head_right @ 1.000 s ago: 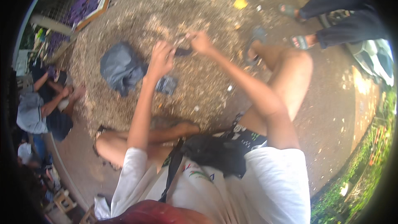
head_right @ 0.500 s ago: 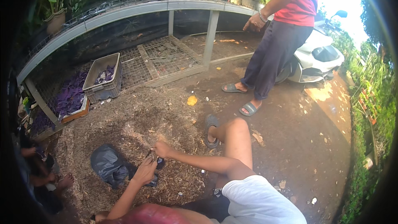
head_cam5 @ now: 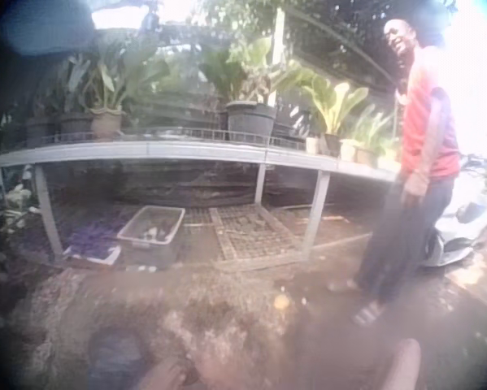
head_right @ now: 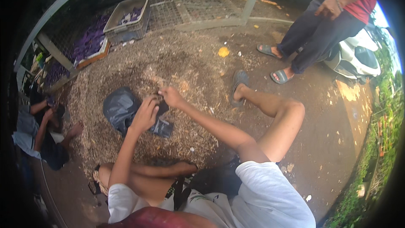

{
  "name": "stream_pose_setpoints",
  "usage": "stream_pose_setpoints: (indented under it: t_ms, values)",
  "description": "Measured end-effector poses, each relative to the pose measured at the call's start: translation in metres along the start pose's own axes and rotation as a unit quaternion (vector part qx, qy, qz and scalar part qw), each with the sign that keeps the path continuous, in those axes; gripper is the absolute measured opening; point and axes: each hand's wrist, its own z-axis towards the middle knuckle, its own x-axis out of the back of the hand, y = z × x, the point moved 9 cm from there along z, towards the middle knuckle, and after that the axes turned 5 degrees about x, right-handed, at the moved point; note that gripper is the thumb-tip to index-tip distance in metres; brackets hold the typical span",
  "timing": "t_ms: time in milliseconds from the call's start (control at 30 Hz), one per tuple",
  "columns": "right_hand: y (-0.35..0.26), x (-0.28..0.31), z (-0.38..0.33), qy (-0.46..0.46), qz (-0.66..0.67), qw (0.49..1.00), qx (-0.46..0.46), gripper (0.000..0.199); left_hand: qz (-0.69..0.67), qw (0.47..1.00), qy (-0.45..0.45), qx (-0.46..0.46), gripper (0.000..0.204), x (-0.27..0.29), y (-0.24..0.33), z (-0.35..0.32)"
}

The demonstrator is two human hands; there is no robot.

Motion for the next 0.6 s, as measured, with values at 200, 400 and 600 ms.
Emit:
stream_pose_setpoints:
  t_ms: [200, 400, 600]
  values:
    - [-0.006, -0.004, 0.014, -0.036, 0.127, 0.99, -0.042, 0.028, 0.076, 0.994, 0.044, 0.059, 0.037, -0.013, -0.028, 0.002]
    - [0.016, -0.021, 0.012, -0.01, 0.159, 0.984, -0.077, 0.026, 0.186, 0.975, 0.097, 0.069, 0.026, -0.021, -0.036, -0.015]
    - [0.041, -0.037, -0.013, -0.038, -0.009, 0.999, -0.03, 0.025, 0.214, 0.973, -0.045, 0.07, 0.029, -0.103, -0.046, -0.041]
